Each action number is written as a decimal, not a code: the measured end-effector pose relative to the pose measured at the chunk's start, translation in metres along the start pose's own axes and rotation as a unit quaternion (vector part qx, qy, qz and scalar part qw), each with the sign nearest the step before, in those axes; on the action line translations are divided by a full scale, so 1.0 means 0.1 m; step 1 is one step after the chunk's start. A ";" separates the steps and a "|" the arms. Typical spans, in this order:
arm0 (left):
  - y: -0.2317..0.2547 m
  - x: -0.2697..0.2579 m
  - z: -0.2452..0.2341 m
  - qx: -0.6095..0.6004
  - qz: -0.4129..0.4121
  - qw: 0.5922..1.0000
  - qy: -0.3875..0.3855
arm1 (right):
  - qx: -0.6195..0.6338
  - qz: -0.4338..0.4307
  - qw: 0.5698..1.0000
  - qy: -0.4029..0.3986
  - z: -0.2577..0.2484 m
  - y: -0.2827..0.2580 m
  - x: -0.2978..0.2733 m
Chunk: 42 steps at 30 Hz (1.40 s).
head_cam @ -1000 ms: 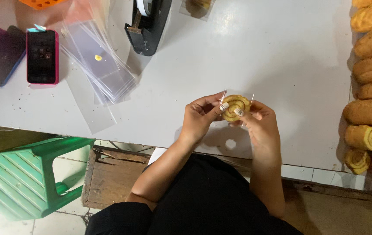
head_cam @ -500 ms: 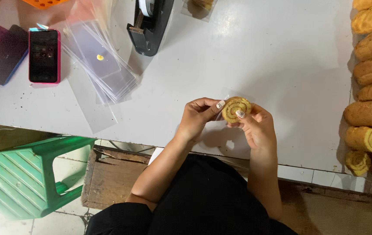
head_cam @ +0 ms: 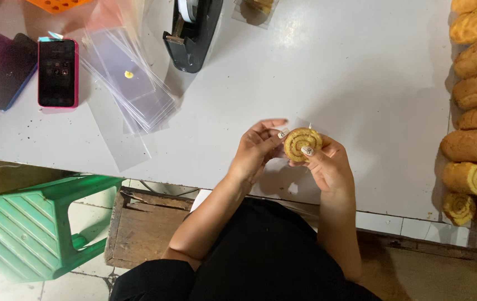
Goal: The person packages small cake rolls by placing a piece of clear plastic around a cake roll and securing it with tape from a dispenser.
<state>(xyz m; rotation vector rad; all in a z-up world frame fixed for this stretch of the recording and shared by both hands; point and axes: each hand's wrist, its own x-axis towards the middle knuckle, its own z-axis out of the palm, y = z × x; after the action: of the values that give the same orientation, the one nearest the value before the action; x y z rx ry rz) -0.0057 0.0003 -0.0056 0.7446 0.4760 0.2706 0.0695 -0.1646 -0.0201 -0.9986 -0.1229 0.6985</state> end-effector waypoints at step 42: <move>0.89 -0.27 -0.32 0.579 0.505 0.633 -0.092 | -0.254 -0.155 0.954 -0.030 0.35 -0.40 -0.12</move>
<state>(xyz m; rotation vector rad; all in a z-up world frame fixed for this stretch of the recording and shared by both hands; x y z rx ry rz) -0.0510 0.0715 0.0449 2.3029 -0.1128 0.9726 0.0653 -0.1601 0.0340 -1.4113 -0.5230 0.4114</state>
